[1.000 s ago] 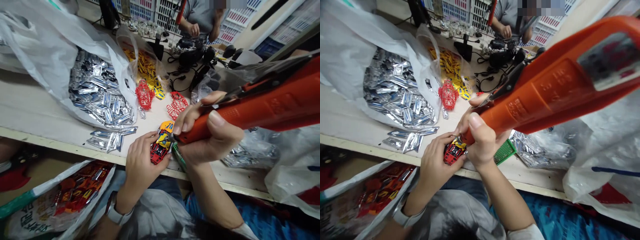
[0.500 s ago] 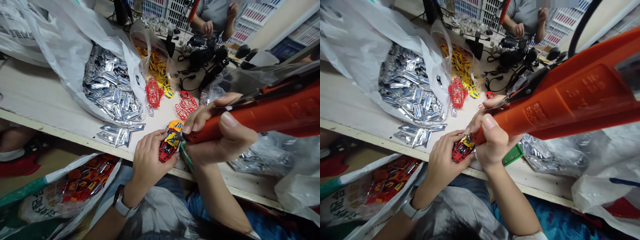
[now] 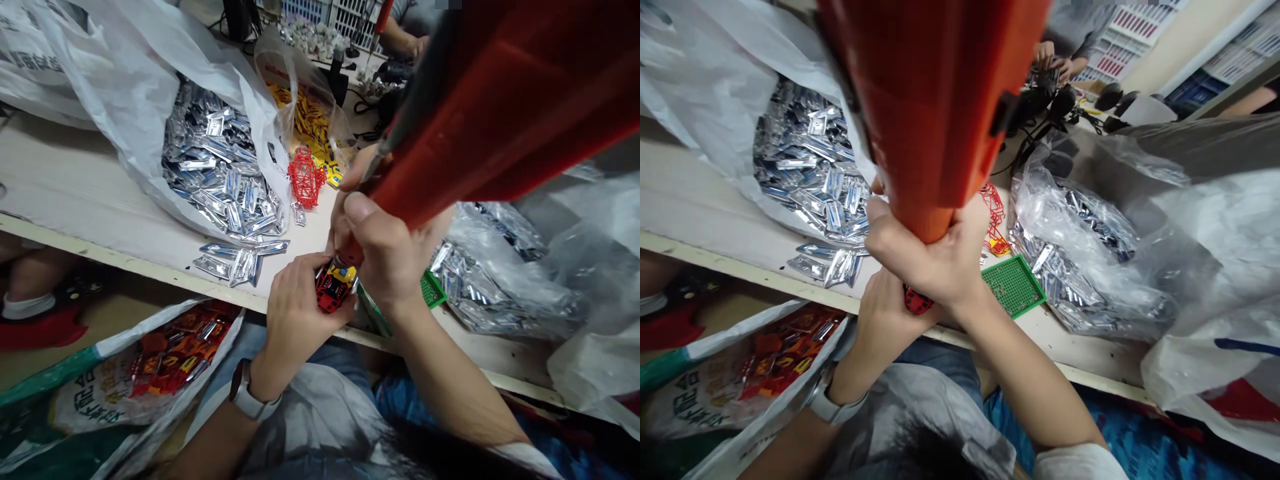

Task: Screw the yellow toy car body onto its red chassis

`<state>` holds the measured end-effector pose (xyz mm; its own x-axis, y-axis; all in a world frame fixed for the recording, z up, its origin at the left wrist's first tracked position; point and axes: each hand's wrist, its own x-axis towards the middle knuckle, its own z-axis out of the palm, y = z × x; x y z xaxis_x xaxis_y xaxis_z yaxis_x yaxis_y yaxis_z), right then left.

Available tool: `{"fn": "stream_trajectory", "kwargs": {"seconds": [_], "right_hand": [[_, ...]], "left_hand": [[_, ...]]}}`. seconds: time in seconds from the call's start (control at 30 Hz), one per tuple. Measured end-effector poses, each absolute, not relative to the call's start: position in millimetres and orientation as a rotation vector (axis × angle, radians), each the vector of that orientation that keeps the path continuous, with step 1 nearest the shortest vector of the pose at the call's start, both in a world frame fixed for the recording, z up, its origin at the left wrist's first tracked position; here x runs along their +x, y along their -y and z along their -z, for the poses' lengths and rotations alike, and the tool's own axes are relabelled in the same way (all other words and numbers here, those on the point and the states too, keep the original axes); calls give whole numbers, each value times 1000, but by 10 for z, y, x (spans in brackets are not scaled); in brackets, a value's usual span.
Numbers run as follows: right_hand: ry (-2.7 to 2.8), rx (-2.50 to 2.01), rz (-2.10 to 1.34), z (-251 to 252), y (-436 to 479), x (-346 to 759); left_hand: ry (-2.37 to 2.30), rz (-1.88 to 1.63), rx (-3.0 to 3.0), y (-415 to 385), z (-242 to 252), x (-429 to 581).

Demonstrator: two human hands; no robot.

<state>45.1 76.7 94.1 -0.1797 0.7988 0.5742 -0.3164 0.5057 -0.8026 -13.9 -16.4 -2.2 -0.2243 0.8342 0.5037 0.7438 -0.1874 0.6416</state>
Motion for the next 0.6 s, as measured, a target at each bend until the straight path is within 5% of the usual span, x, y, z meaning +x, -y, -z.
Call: {"fn": "stream_trajectory", "kwargs": {"seconds": [0.43, 0.6], "right_hand": [[1344, -415, -1153, -880, -824, 558], [1105, -453, -896, -1055, -960, 898]], "left_hand": [[-1948, -1298, 1857, 170, 35, -153], [-1874, -1335, 1881, 191, 41, -200]]}}
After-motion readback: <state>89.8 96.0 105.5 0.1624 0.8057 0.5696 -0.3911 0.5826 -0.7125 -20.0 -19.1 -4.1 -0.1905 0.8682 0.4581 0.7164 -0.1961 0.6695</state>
